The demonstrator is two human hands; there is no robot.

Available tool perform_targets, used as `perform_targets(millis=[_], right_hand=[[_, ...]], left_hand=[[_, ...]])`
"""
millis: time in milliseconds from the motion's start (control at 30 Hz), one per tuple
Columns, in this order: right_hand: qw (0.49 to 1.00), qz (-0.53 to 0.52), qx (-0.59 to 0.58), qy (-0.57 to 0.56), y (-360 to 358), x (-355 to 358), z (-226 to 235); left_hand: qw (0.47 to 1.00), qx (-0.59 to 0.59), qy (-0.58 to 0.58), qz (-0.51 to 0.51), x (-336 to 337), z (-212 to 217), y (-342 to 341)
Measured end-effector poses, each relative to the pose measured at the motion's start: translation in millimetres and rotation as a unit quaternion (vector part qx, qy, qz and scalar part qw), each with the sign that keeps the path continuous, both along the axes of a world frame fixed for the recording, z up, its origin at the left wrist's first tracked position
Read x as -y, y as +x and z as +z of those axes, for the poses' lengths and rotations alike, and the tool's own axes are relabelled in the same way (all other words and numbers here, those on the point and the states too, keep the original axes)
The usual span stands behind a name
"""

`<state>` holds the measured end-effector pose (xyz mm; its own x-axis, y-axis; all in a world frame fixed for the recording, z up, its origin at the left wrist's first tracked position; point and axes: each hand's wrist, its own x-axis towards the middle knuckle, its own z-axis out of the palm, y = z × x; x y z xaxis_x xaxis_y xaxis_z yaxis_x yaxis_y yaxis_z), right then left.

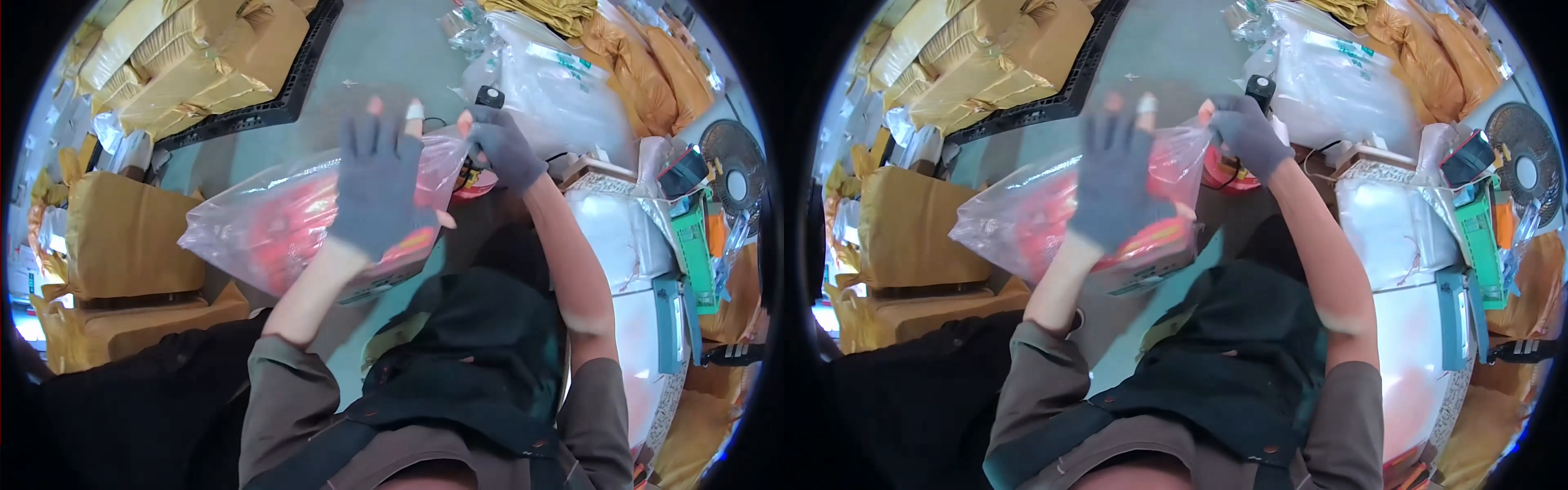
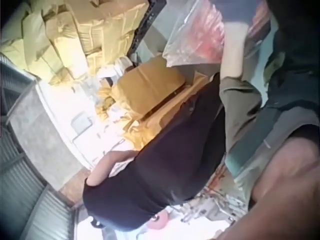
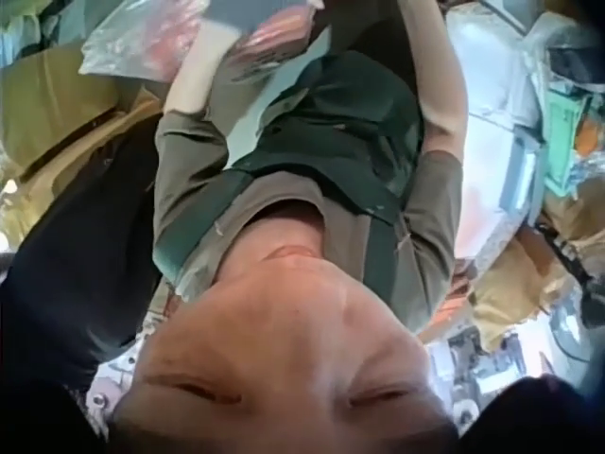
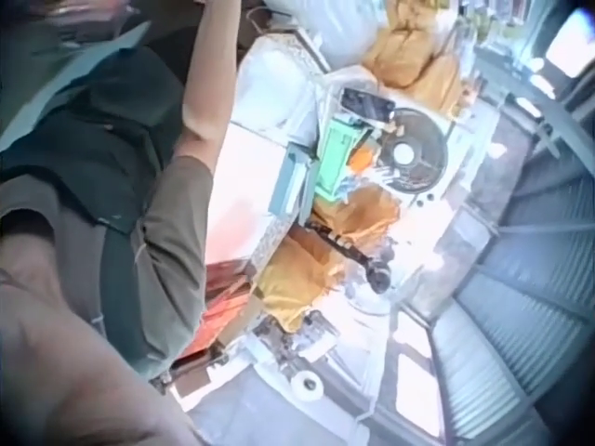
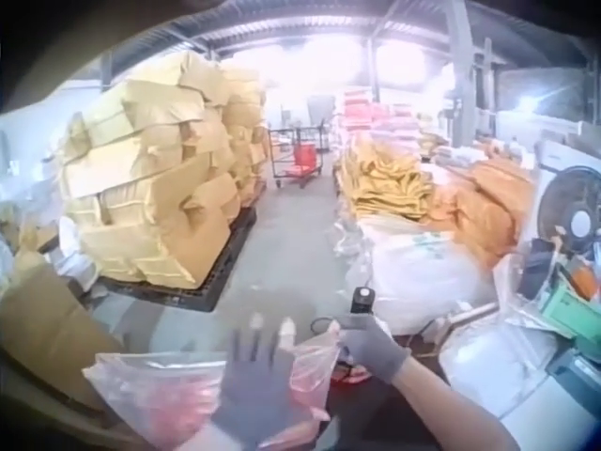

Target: Packaging red sticks into plastic bags and sealing them using a heat sealer and tape dispenser.

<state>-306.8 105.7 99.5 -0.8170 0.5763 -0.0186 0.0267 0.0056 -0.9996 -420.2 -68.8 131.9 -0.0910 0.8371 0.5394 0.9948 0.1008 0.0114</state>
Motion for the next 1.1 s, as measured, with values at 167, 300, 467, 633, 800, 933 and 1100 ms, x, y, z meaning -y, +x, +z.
perform_targets(millis=[167,300,467,633,800,933,1100], right_hand=[[0.984,0.088,-0.036,-0.152,-2.6,-81.1,4.8],[0.911,-0.038,0.408,-0.039,-23.4,-190.6,-97.7],[0.868,-0.345,0.209,-0.291,-60.7,-212.2,-246.9],[0.923,-0.232,0.215,-0.22,-34.0,-152.4,-172.7],[0.974,-0.084,0.2,-0.064,31.6,-82.4,-36.9],[0.976,-0.087,0.201,0.02,61.7,-23.3,62.2],[0.968,-0.071,0.239,-0.015,65.3,7.7,115.9]], left_hand=[[0.975,0.167,-0.112,-0.096,-50.4,-93.2,-48.7],[0.949,0.249,-0.095,-0.171,-59.1,-105.4,-51.2],[0.92,0.322,-0.068,-0.211,-79.0,-107.5,-58.7],[0.924,0.339,-0.003,-0.178,-70.5,-128.0,-74.8],[0.917,0.375,0.005,-0.134,-59.2,-105.9,-63.4],[0.942,0.284,0.007,-0.18,-48.0,-122.1,-48.0],[0.947,0.264,-0.025,-0.183,-27.9,-104.0,-19.1]])
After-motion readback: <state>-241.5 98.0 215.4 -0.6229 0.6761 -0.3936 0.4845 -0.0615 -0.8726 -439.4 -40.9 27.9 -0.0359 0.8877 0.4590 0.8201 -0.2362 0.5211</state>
